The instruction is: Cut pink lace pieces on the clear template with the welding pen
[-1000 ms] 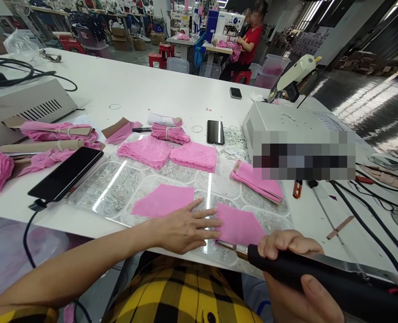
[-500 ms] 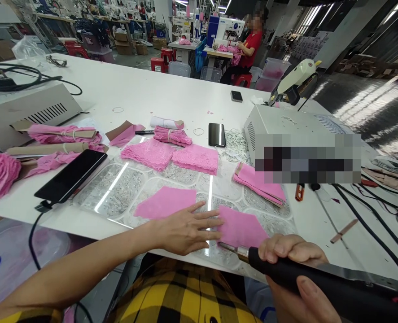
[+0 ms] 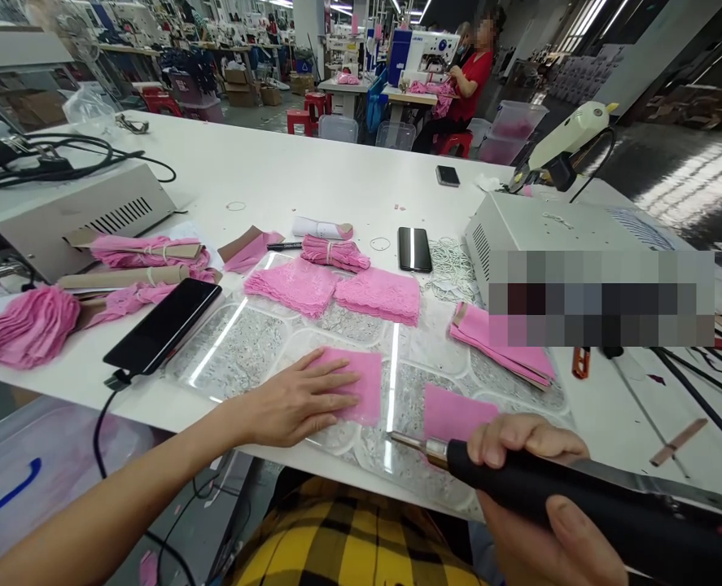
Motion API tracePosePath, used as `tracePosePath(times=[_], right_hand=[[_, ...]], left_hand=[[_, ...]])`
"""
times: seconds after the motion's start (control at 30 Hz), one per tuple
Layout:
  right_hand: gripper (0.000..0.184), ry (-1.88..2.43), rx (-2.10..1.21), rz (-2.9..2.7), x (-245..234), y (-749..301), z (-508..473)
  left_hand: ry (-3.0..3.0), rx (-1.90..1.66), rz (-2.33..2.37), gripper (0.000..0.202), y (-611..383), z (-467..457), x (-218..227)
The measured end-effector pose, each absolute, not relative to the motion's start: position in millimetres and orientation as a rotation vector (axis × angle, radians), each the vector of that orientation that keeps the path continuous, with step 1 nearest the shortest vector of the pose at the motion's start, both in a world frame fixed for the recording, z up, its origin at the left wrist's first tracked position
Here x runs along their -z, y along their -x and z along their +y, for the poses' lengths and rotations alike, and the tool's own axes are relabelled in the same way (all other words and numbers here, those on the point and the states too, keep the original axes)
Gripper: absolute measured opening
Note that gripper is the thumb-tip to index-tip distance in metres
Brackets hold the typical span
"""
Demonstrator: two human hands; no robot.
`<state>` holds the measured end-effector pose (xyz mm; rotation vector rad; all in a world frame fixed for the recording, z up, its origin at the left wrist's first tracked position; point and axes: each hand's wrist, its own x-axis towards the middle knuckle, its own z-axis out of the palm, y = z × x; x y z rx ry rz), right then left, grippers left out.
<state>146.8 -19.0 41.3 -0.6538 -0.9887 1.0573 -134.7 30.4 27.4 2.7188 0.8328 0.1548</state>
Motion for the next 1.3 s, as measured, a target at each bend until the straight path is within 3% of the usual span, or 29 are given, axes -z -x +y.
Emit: tracePosePath(times=[0.23,1.3], right_hand=[[0.019,0.667,-1.09,-1.047,-36,-129,-14],[0.019,0.752,-1.065,-1.091,-42,-124,-12]], left_hand=[[-2.714,-0.281,0.777,0.043,142,33,-18],[-2.724,-0.158,0.61,0.041,159,45,-27]])
